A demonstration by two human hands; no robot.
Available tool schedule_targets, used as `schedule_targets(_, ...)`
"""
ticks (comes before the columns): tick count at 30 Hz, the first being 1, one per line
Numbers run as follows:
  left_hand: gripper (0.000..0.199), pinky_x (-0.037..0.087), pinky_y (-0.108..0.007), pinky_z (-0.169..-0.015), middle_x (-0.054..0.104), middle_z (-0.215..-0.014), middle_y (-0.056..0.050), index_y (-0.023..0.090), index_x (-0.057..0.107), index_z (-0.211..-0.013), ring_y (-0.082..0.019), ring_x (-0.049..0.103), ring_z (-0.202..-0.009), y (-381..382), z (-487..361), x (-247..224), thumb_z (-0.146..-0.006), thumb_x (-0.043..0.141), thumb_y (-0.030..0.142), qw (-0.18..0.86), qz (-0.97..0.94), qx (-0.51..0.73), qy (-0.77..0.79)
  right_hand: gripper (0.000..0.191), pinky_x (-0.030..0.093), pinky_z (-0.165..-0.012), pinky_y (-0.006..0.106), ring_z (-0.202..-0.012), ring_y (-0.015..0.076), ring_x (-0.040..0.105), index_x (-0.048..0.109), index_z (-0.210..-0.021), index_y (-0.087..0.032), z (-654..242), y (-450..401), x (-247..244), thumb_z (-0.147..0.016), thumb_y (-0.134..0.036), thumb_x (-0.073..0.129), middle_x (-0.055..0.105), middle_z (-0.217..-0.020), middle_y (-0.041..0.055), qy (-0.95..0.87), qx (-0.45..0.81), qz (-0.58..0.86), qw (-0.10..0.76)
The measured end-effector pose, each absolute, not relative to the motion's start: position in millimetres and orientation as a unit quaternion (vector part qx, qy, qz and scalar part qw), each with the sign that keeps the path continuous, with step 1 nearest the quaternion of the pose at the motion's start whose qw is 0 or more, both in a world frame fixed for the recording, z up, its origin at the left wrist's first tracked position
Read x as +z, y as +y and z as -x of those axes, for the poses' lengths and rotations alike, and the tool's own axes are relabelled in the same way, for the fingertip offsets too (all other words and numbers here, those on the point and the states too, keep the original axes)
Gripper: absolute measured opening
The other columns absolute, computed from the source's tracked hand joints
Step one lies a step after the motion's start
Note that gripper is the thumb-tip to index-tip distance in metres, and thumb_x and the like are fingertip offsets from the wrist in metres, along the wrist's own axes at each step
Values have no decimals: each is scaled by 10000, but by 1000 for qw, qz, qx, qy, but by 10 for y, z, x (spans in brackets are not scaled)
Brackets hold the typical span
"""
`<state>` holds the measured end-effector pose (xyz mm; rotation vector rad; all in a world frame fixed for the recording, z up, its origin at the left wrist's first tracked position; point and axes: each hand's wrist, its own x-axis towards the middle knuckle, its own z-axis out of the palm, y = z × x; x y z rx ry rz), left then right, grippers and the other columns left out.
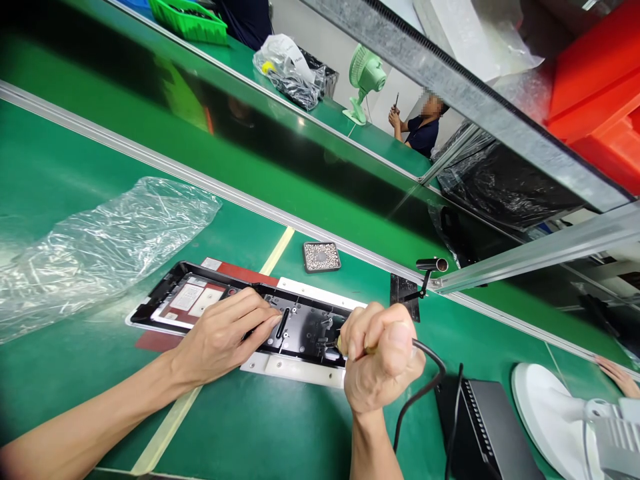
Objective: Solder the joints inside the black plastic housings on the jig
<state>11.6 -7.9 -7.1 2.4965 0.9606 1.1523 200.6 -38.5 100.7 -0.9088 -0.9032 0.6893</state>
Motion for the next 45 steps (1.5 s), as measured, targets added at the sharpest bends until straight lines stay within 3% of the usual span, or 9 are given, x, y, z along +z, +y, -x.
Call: schedule_targets(45,90,488,-364,-732,639,-810,-43,168,646,-921,-186,560,-787,-75,-119,-97,-951,566,142,101,-856,385,329,415,265,-315,187,-332,59,253,411,-539,-197,-1979,-385,1008,-909,-350,522,366,-395,-70,-419,304,418,747)
